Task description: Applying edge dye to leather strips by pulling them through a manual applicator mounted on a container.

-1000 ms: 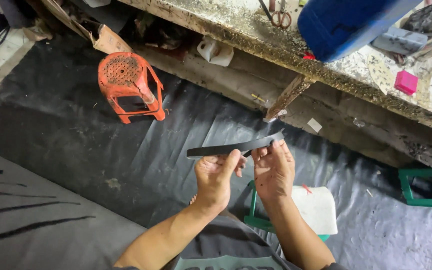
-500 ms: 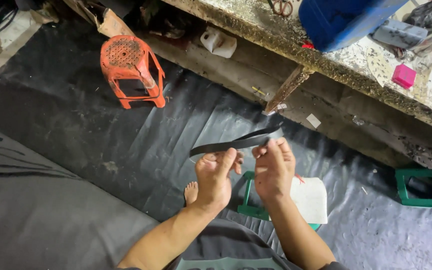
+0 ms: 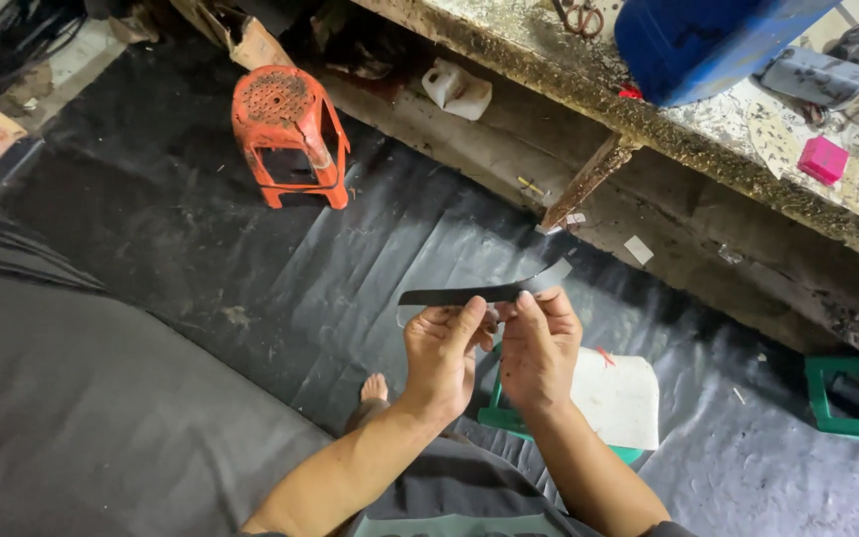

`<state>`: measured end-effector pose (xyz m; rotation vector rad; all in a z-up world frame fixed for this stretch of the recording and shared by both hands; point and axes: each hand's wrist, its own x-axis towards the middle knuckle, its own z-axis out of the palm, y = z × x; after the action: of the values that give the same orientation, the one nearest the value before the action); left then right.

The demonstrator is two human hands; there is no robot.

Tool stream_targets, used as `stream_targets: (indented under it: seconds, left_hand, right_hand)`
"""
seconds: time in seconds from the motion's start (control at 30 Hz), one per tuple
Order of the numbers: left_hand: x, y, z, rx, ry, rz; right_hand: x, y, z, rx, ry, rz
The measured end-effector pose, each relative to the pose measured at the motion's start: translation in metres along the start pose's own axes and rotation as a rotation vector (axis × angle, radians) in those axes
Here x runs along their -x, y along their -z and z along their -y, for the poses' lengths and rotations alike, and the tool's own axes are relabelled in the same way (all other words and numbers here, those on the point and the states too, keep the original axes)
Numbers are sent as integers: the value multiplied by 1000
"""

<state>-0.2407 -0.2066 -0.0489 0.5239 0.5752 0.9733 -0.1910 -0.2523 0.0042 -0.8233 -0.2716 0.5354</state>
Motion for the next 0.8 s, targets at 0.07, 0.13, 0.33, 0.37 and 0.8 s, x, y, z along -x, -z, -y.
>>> stream_targets:
  seconds: [0.07,0.13,0.33,0.37,0.8]
  left_hand:
    - [8,-4,-17,5,-4,-8]
    - [12,-2,-25,9,-4,-17]
    - [7,22,-19,31,32,-41]
    - [7,22,-21,18,27,-29]
    - [13,43,-74,47,44,-10]
  right_hand:
    - [-9,12,-5,-23,18,-8]
    - [-16,22,-8,-46,36,-20]
    - [-3,19,-28,-26,49,-35]
    - [1,16,-31,-18,45,-30]
    - [18,-25,-47,-4,83,18]
